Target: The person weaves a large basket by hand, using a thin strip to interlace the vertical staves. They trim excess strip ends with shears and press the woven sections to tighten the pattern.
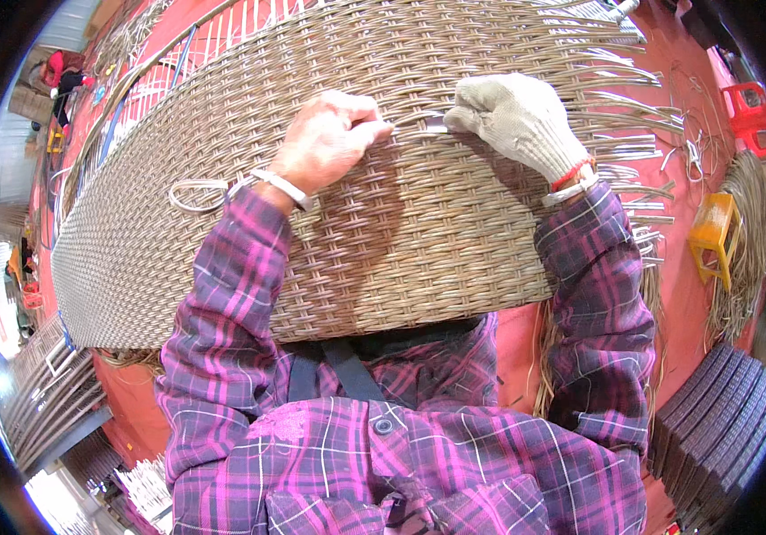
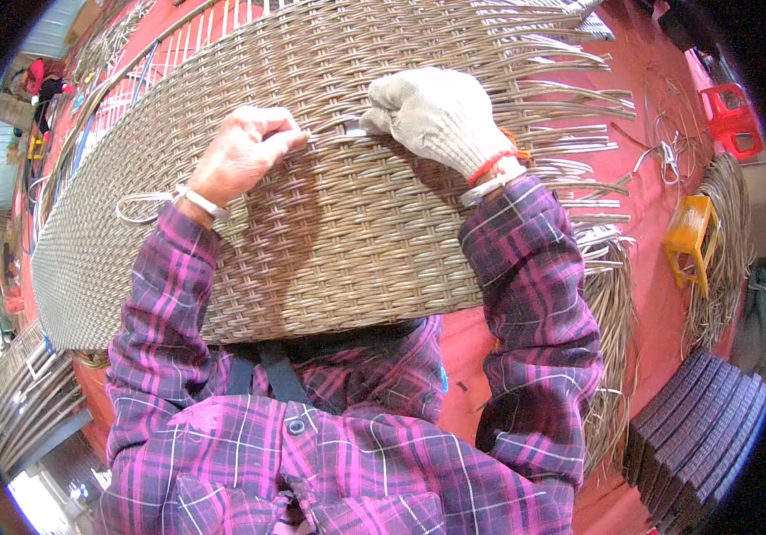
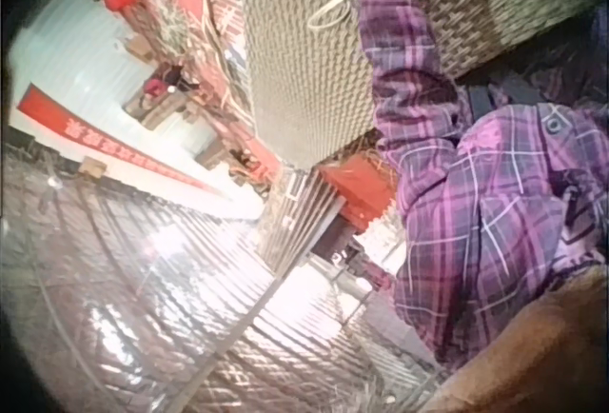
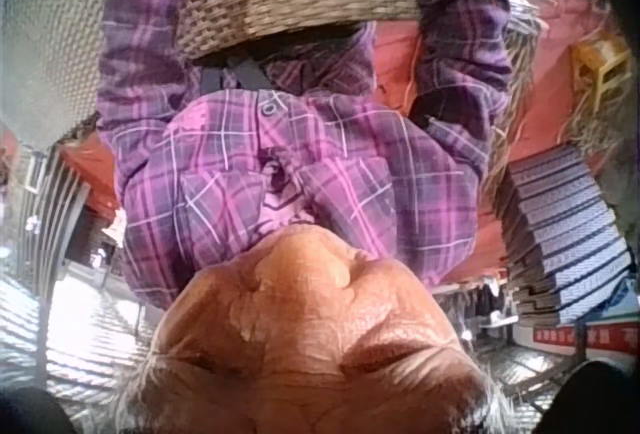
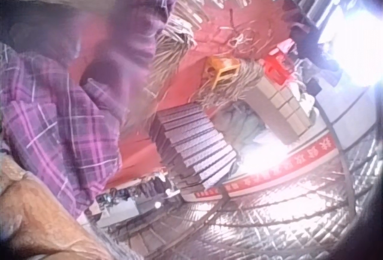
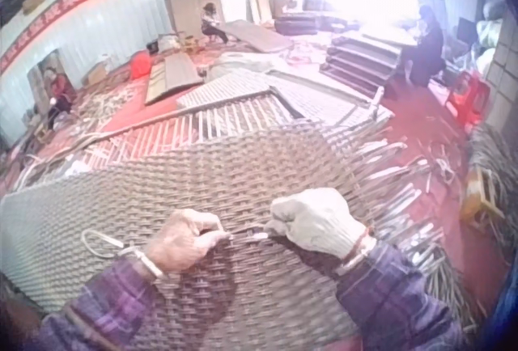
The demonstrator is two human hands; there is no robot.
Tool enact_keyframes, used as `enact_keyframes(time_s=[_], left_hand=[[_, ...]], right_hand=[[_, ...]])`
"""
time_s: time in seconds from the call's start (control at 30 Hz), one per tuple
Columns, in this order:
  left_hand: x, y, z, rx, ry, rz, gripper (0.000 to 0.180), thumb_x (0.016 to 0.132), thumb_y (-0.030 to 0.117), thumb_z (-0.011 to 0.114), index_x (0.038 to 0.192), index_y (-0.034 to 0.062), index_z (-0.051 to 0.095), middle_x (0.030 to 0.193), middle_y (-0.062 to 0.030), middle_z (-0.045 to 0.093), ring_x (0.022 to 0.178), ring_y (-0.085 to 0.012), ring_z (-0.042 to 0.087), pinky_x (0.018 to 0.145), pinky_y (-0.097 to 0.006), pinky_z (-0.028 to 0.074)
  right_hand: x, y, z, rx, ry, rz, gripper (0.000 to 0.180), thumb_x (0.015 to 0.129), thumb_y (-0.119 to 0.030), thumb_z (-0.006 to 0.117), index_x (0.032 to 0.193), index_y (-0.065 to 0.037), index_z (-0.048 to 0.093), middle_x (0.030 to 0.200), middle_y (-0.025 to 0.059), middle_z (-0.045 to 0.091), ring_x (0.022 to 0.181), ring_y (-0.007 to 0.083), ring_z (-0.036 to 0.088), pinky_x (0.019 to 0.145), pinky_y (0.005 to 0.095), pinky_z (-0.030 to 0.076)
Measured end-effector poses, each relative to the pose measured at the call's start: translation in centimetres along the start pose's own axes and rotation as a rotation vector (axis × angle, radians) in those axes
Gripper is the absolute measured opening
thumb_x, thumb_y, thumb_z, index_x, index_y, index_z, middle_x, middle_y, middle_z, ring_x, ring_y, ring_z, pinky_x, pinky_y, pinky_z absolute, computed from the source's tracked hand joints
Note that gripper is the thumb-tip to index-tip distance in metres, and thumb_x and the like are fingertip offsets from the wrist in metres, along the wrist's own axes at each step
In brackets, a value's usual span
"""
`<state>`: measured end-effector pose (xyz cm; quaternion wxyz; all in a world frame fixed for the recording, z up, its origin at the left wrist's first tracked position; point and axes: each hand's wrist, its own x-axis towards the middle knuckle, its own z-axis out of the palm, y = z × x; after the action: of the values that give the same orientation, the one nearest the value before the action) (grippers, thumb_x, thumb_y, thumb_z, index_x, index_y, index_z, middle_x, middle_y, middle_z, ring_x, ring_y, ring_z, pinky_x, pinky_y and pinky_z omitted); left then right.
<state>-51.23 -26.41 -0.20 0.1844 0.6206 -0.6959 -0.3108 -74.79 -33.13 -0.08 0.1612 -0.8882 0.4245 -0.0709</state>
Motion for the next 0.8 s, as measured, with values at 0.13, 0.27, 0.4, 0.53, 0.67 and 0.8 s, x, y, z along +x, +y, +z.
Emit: enact_keyframes(time_s=[0.13,0.27,0.4,0.53,0.67,0.8], left_hand=[[0.9,1.1,2.5,0.255,0.179,0.222,0.023,0.089,0.028,0.069,0.085,0.0059,0.068,0.071,-0.0134,0.064,0.065,-0.0287,0.062,0.063,-0.040,0.048],[0.5,1.4,4.2,0.340,0.214,0.155,0.020,0.091,0.027,0.067,0.087,0.0075,0.069,0.083,-0.0117,0.066,0.079,-0.0330,0.065,0.069,-0.043,0.050],[-1.1,0.4,3.4,0.216,0.255,0.329,0.014,0.093,0.016,0.066,0.092,0.0027,0.070,0.102,-0.0108,0.067,0.089,-0.0289,0.065,0.075,-0.037,0.052],[-2.8,-1.0,2.1,-0.136,0.301,0.351,0.013,0.089,0.007,0.071,0.099,-0.0006,0.073,0.102,-0.0104,0.065,0.093,-0.0220,0.064,0.083,-0.031,0.052],[-2.8,-1.0,3.2,-0.165,0.346,0.294,0.010,0.083,0.007,0.076,0.092,0.0028,0.074,0.095,-0.0075,0.068,0.091,-0.0225,0.064,0.082,-0.032,0.052],[-1.0,-0.4,5.2,0.075,0.469,0.320,0.011,0.078,0.009,0.078,0.089,0.0096,0.075,0.090,-0.0055,0.070,0.091,-0.0261,0.063,0.080,-0.037,0.052]], right_hand=[[0.0,0.2,-0.2,-0.036,-0.007,-0.018,0.033,0.091,-0.049,0.063,0.090,-0.016,0.065,0.081,0.0098,0.068,0.084,0.0340,0.068,0.070,0.0471,0.052],[-0.6,-0.3,-0.3,-0.110,0.003,-0.028,0.034,0.091,-0.049,0.063,0.088,-0.015,0.063,0.079,0.0105,0.068,0.077,0.0361,0.068,0.065,0.0488,0.051],[-2.1,-1.7,0.1,-0.298,0.189,-0.208,0.018,0.092,-0.028,0.061,0.085,-0.012,0.063,0.076,0.0113,0.068,0.074,0.0303,0.070,0.063,0.0470,0.053],[-2.6,-2.8,0.6,-0.395,0.201,-0.145,0.007,0.091,-0.019,0.059,0.091,-0.011,0.058,0.078,0.0085,0.063,0.074,0.0308,0.067,0.065,0.0435,0.051],[-2.3,-3.3,0.8,-0.295,0.159,-0.067,0.011,0.089,-0.020,0.059,0.089,-0.009,0.062,0.083,0.0109,0.069,0.075,0.0309,0.069,0.066,0.0451,0.053],[-1.8,-3.2,0.7,-0.174,0.148,0.017,0.025,0.089,-0.036,0.065,0.089,-0.011,0.062,0.082,0.0105,0.069,0.075,0.0321,0.069,0.065,0.0450,0.052]])
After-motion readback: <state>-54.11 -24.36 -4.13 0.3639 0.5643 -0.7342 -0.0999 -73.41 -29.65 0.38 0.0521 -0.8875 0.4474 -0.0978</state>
